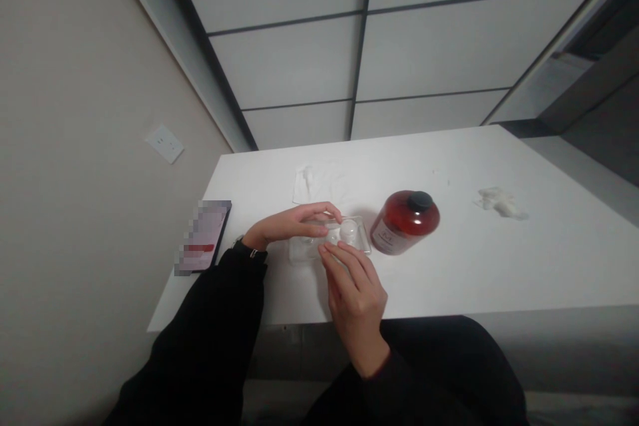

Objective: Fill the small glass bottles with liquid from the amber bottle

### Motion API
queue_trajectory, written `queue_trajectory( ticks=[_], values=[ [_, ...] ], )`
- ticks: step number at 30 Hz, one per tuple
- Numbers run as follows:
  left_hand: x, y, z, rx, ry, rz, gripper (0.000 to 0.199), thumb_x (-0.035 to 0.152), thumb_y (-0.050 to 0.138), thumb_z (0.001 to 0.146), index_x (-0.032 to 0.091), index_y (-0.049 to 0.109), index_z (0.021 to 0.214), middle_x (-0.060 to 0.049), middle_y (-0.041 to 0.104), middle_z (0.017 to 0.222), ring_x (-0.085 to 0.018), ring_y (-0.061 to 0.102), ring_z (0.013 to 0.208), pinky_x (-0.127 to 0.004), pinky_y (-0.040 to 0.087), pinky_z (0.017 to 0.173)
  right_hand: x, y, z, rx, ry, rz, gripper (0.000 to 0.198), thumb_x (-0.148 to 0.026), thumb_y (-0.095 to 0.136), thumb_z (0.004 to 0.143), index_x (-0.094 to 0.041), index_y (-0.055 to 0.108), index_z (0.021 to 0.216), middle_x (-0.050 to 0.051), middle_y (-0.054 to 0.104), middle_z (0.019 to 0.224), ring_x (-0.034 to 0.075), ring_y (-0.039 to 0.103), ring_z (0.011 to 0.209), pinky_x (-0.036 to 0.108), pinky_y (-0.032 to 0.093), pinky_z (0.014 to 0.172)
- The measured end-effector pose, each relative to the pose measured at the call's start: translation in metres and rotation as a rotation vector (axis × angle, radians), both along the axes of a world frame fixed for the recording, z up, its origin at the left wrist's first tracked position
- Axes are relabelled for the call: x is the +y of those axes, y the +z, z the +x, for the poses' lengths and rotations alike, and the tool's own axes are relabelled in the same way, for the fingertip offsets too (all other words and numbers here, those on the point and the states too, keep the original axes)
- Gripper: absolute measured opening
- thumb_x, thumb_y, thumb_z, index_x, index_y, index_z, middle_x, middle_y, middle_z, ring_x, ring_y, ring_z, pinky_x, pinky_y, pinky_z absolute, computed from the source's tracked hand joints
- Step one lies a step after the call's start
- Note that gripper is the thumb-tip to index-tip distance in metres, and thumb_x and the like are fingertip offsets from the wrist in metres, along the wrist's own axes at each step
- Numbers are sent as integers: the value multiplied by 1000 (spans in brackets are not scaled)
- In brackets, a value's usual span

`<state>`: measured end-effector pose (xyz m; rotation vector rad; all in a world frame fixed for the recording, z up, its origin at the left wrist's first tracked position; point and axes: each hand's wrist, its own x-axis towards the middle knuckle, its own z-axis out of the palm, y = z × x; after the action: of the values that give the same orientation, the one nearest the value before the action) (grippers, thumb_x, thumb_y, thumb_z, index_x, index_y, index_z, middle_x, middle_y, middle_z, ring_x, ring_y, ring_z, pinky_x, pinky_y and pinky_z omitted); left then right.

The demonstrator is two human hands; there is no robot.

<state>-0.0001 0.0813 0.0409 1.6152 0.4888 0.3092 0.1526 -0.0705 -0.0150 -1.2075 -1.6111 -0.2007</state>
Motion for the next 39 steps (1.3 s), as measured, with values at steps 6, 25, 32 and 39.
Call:
queue_trajectory(
  ticks=[6,25,32,39],
  values=[
    [1,2,0,36,-42,30,42,56,74,94,20,70,114,-12,70,140,-30,57,142,-48,34,125,0,0,0,12,9,-7,27,-2,63,98,-14,75,118,8,82,110,23,73,110,36,63,95],
    [0,3,0,20,-39,65,44,54,75,94,20,72,120,-14,63,151,-31,53,148,-51,31,128,1,2,1,24,7,5,25,-2,64,98,-14,76,116,8,83,108,23,74,109,35,64,95],
    [1,2,0,50,-37,64,51,55,76,93,20,69,129,-15,60,155,-32,52,149,-53,30,129,1,3,0,33,1,0,25,-3,64,98,-16,76,116,7,83,109,22,74,109,35,64,95],
    [0,4,0,54,-42,88,51,54,76,93,22,69,132,-14,62,153,-32,49,151,-52,28,130,0,2,0,54,9,-14,31,-4,61,99,-20,75,121,7,83,109,22,75,110,38,65,96]
  ],
)
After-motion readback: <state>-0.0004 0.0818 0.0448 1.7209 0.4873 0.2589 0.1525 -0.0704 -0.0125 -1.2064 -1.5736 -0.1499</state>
